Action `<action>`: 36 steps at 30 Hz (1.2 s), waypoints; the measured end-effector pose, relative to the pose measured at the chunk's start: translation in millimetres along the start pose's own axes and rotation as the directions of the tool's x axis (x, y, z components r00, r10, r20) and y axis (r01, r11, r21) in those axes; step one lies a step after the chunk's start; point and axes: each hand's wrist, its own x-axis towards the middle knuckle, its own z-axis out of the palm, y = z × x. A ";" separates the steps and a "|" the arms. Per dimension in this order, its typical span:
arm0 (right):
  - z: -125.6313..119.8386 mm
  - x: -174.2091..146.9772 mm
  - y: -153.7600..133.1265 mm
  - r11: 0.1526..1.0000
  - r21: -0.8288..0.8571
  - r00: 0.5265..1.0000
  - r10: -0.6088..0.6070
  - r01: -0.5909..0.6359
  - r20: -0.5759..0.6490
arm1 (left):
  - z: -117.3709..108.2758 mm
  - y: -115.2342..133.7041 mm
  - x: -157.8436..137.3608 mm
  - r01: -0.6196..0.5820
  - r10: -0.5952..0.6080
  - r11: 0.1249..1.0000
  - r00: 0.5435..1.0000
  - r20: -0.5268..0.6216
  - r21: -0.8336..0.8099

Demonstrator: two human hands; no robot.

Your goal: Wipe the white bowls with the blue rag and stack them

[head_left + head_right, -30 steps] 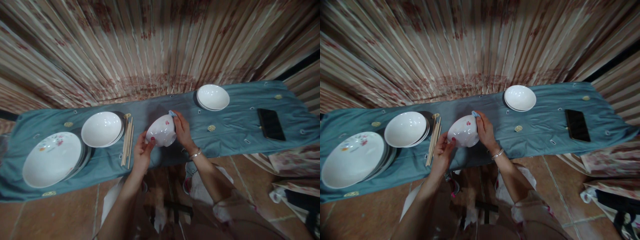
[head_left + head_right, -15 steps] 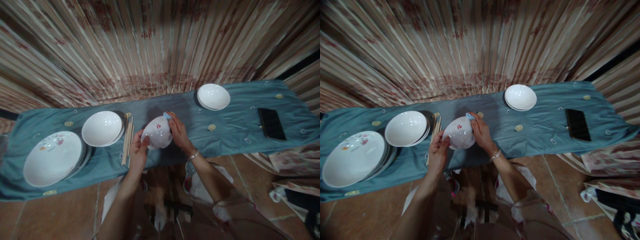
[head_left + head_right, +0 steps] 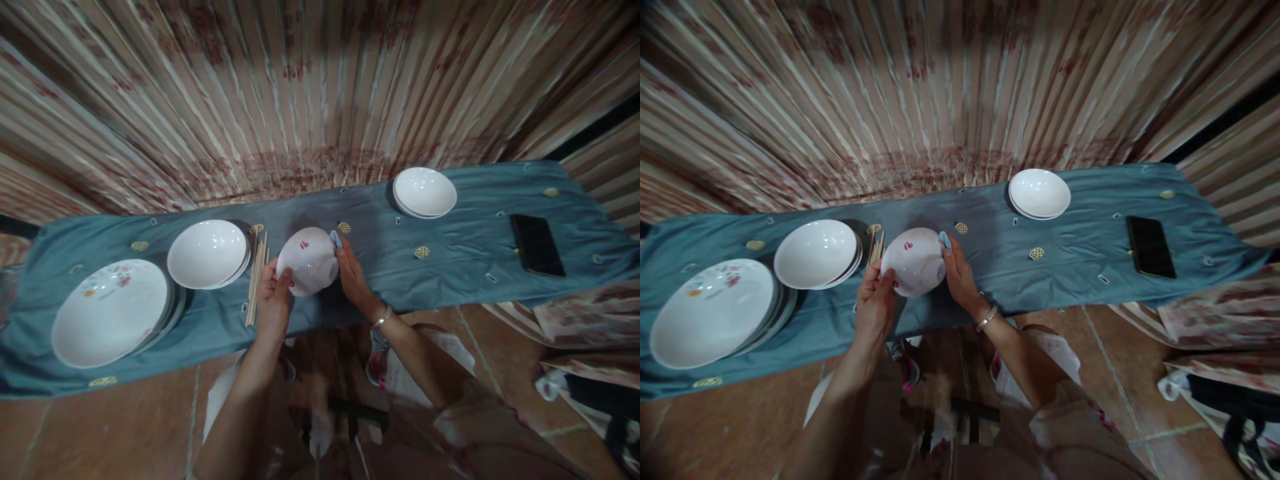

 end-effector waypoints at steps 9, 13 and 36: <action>-2.1 7.6 -4.5 1.000 -0.015 1.000 -0.001 0.000 -0.009 | 0.3 6.7 -3.1 0.027 -0.026 0.999 0.999 0.028 -0.040; -3.5 11.0 -14.7 0.998 -0.045 0.999 -0.039 0.040 0.027 | -1.2 6.2 -5.2 0.027 -0.027 1.000 0.998 0.050 -0.005; -0.7 39.1 13.6 0.998 0.048 0.999 0.036 -0.037 0.028 | -0.3 13.2 -12.9 0.131 -0.120 0.982 0.989 0.081 -0.136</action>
